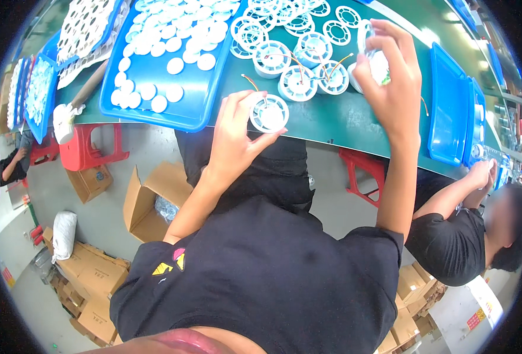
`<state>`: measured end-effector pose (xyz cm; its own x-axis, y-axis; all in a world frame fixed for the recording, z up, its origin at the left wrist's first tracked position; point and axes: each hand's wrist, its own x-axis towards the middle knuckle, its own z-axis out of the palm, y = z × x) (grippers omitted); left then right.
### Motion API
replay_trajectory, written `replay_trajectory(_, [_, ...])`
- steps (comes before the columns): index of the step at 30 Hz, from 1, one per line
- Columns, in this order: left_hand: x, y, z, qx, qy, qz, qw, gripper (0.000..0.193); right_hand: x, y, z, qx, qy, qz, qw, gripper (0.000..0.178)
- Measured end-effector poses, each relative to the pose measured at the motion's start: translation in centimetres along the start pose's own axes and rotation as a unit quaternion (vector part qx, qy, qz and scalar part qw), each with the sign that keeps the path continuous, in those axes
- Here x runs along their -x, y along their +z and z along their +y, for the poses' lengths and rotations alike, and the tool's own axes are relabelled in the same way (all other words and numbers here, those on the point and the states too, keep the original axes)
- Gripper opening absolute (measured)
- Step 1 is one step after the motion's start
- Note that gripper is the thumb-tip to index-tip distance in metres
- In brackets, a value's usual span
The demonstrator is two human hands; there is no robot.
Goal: Assembling small electronic modules by inserting circular PCBs into plastic housings and applying adhesive.
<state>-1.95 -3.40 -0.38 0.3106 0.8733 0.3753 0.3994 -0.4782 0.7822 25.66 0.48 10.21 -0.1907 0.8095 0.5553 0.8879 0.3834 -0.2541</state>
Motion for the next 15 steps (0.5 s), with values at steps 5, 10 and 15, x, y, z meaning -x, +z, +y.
replay_trajectory(5, [-0.3,-0.9,-0.1,0.013,-0.025,-0.031,0.999,0.066,2.1,-0.2,-8.1,-0.134,-0.022,-0.123,0.983,0.046])
replay_trajectory(10, [-0.7,-1.6,-0.4,0.066,-0.031,-0.072,0.995,0.067,4.4,3.7,-9.1,-0.181,-0.076,-0.191,0.962,0.066])
replay_trajectory(15, [-0.3,-1.4,-0.6,0.064,-0.021,-0.061,0.996,0.068,4.5,4.4,-9.3,-0.186,-0.072,-0.184,0.963,0.068])
